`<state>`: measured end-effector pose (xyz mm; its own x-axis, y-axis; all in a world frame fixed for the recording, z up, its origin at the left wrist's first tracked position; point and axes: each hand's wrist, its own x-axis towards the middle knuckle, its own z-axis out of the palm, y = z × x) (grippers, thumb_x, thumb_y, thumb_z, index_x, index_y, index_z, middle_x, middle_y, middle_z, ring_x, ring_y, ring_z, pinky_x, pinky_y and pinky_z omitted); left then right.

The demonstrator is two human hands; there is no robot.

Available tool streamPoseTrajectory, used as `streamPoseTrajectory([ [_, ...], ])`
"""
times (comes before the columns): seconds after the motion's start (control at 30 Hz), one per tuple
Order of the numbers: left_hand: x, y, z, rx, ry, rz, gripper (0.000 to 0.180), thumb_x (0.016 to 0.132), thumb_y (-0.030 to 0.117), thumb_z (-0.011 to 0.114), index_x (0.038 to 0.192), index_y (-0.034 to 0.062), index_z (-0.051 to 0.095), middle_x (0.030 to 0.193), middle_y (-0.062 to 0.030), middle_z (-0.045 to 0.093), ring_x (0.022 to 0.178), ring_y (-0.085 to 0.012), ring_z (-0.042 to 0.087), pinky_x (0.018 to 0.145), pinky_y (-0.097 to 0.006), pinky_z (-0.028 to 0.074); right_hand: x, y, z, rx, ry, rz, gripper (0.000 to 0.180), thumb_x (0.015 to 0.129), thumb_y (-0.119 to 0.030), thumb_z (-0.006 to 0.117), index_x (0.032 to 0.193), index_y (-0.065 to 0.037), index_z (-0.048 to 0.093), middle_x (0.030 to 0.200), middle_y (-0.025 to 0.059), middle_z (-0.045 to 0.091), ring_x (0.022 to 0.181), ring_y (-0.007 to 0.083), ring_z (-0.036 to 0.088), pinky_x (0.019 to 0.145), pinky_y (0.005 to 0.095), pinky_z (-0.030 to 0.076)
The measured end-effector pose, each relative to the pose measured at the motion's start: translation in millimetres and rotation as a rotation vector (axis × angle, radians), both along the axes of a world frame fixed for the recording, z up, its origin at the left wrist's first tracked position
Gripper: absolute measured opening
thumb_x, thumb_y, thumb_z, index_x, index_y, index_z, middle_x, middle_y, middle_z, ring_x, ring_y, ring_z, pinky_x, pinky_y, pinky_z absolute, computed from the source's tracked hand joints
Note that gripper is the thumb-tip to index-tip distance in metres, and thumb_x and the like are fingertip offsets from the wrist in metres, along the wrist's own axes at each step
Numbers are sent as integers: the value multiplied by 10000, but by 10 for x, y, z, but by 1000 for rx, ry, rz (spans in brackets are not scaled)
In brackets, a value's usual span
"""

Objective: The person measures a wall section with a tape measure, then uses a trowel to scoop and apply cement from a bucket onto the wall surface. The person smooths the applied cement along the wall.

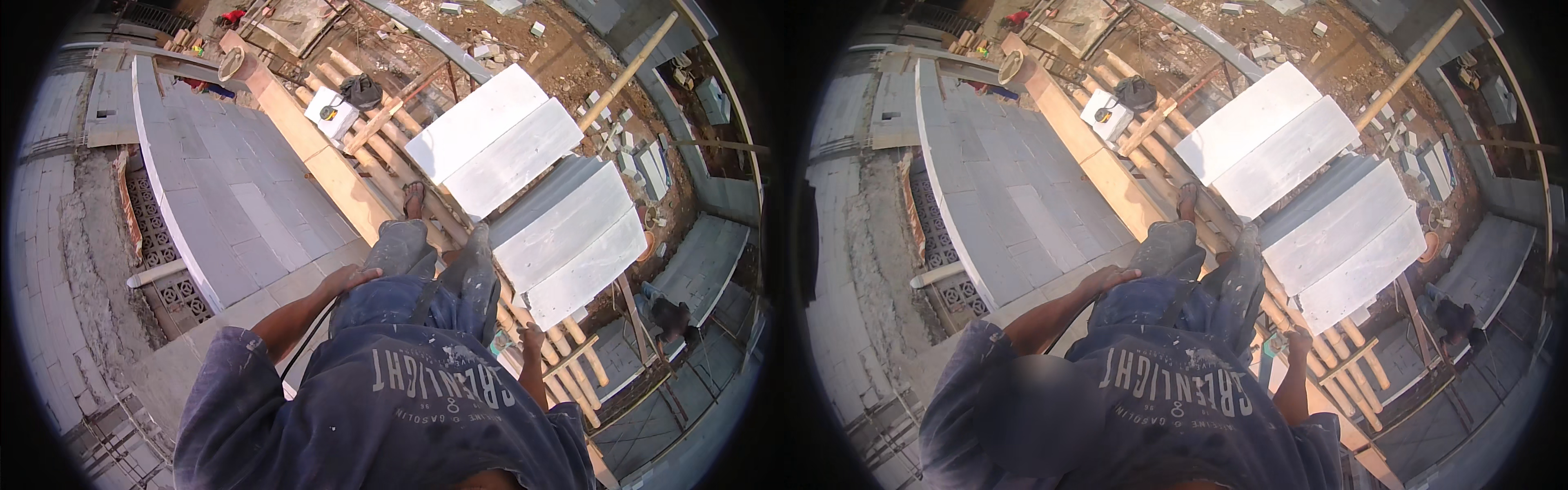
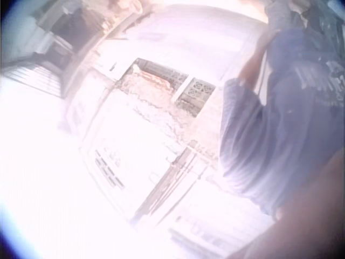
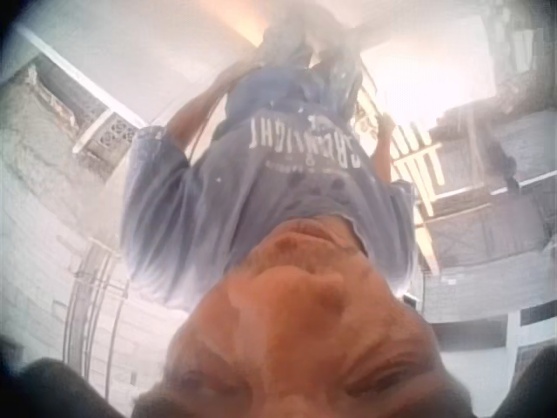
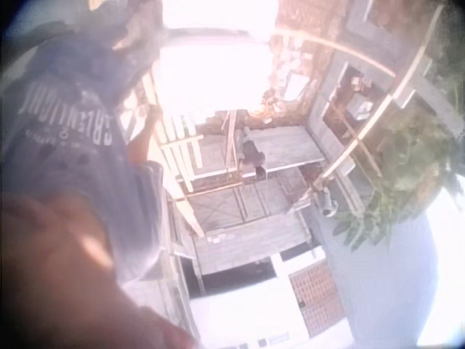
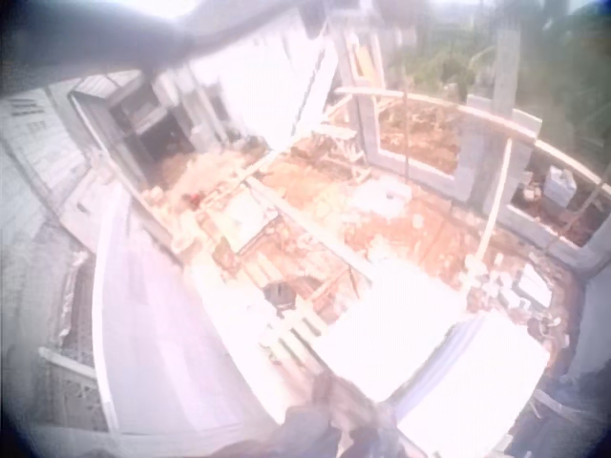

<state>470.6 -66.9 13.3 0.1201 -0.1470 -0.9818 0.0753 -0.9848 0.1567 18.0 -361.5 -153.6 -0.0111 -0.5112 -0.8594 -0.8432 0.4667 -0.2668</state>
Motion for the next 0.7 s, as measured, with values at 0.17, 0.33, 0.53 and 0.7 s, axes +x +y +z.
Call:
streamPoseTrajectory([
  [0.17,31,290,-86,-113,-381,-91,683,772,619,564,961,-29,672,877,-224,650,816,-353,638,771,-417,483,1239,-1326,231,-109,-167,-119,472,814,-119,620,1259,-13,506,975,105,635,781,215,585,603,336,475],
  [0.33,677,375,-673,-564,-856,-9,456,752,407,682,941,-4,627,1157,-222,542,1029,-345,564,840,-416,463,2834,-1584,554,-226,-407,-25,465,851,-203,601,1263,-17,494,1028,124,612,907,255,598,752,381,494],
  [0.53,2514,332,-1983,-387,-846,201,281,798,257,667,945,20,634,986,-198,618,919,-346,609,807,-415,486,3726,-463,640,-121,-272,280,394,775,-81,649,1141,37,565,722,52,597,656,140,595,569,238,437],
  [0.7,4236,426,-3300,-79,-901,356,243,791,288,669,868,59,674,811,-154,662,755,-342,640,708,-434,509,4067,829,370,280,47,372,505,793,-117,674,1227,73,499,1068,133,615,932,187,590,811,296,467],
])
